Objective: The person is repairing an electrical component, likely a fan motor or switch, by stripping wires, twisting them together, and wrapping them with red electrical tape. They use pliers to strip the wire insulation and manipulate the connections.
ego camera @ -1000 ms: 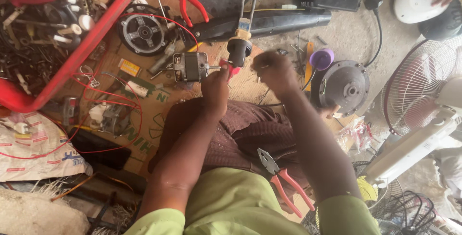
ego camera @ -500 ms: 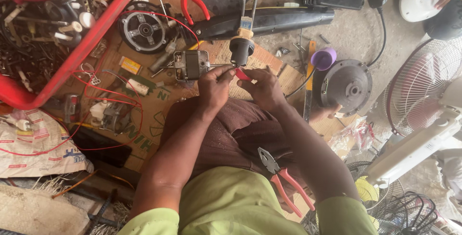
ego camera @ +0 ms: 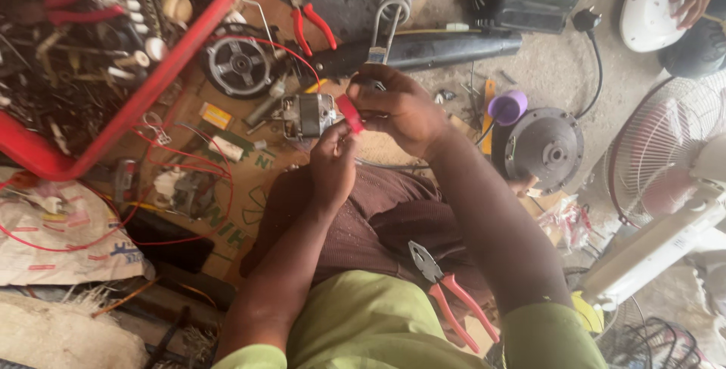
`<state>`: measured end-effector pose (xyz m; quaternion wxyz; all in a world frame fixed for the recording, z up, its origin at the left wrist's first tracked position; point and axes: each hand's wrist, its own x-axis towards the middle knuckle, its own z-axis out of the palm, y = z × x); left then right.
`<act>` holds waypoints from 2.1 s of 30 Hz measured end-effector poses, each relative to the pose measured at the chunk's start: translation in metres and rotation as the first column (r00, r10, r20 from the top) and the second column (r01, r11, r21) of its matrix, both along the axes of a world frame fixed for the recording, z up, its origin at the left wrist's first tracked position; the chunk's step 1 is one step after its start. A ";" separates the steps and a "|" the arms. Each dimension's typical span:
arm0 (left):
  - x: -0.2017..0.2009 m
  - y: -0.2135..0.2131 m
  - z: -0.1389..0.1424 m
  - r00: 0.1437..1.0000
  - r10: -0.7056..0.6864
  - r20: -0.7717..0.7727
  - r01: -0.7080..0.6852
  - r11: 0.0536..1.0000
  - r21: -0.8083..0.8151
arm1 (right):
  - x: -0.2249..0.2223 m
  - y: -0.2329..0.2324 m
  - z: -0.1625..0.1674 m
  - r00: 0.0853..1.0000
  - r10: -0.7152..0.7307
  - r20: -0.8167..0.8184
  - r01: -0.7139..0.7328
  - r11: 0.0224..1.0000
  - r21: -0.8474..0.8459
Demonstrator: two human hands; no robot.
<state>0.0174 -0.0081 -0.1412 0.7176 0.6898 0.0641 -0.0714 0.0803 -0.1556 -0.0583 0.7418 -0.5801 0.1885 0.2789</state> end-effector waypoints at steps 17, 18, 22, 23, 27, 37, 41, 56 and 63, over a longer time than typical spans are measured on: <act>0.054 0.007 0.073 0.948 0.004 0.318 -0.079 0.972 0.223 | 0.021 -0.005 -0.006 0.586 0.405 0.702 0.207 0.763 -0.613; 0.055 0.009 0.077 0.929 -0.005 0.370 -0.097 0.962 0.254 | 0.020 -0.003 -0.010 0.613 0.366 0.700 0.201 0.785 -0.586; 0.058 0.015 0.080 0.893 -0.068 0.445 -0.112 0.924 0.365 | 0.015 0.002 -0.019 0.611 0.240 0.754 0.270 0.833 -0.483; 0.058 0.014 0.079 0.907 -0.085 0.411 -0.111 0.896 0.430 | 0.014 0.004 -0.020 0.601 0.252 0.759 0.295 0.813 -0.503; 0.055 0.008 0.072 0.992 0.070 0.104 -0.104 0.924 0.367 | 0.015 0.013 -0.022 0.598 0.238 0.765 0.338 0.791 -0.510; 0.085 0.023 0.053 0.995 0.046 -0.089 0.007 0.853 0.521 | -0.001 0.013 -0.039 0.583 0.127 0.802 0.222 0.925 -0.309; 0.089 0.034 0.048 0.985 -0.025 -0.170 0.095 0.903 0.418 | -0.008 0.010 -0.038 0.666 0.130 0.735 0.149 0.942 -0.302; 0.104 0.034 0.055 0.989 -0.129 -0.067 0.145 0.847 0.511 | -0.005 0.008 -0.020 0.610 0.244 0.754 0.286 0.819 -0.497; 0.104 0.032 0.058 0.976 -0.079 -0.204 0.152 0.915 0.374 | 0.002 0.002 0.000 0.473 0.349 0.809 0.320 0.788 -0.526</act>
